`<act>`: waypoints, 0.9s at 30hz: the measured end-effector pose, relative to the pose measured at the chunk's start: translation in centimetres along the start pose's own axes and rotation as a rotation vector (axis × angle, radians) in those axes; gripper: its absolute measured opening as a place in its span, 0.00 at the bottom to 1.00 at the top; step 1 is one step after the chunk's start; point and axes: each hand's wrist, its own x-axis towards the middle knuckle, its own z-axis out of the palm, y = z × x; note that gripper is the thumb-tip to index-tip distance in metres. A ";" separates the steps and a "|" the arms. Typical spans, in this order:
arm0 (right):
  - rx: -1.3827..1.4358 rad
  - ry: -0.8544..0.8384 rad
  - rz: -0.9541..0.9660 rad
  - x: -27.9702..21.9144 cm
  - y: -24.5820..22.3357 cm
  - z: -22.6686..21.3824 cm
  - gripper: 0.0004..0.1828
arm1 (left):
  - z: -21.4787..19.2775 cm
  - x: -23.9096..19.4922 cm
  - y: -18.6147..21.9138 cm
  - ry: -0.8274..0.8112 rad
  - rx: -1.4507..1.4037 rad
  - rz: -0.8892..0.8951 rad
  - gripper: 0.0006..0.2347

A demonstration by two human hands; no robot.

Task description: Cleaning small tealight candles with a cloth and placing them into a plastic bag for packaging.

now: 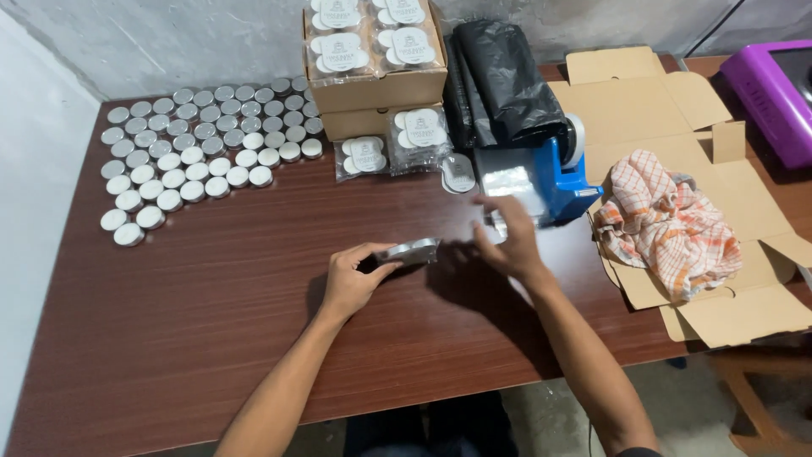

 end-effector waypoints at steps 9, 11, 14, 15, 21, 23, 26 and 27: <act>-0.615 -0.126 0.698 0.9 12.9 -14.0 0.21 | -0.2 0.0 -0.4 -0.001 -0.014 0.002 0.12; -0.571 -0.168 0.753 1.4 11.5 -13.9 0.22 | -0.1 0.0 -0.4 0.005 -0.016 0.002 0.12; -0.432 -0.169 0.893 2.4 8.0 -13.4 0.21 | -0.1 0.0 0.0 0.012 -0.003 -0.003 0.12; -0.342 -0.122 0.975 2.8 6.6 -13.2 0.18 | -0.1 0.0 0.1 0.013 0.008 -0.002 0.12; 0.004 0.023 1.128 3.6 5.2 -13.4 0.13 | -0.1 -0.1 -0.3 0.019 0.025 0.010 0.13; 0.045 0.044 1.136 4.1 3.3 -13.9 0.14 | 0.1 -0.1 -0.6 0.017 0.024 0.011 0.13; 0.000 0.039 1.128 3.9 3.0 -14.2 0.14 | 0.0 -0.2 -0.9 0.022 0.029 0.011 0.13; -0.088 0.017 1.111 3.8 3.3 -14.4 0.15 | 0.0 -0.2 -1.0 0.024 0.030 0.015 0.13</act>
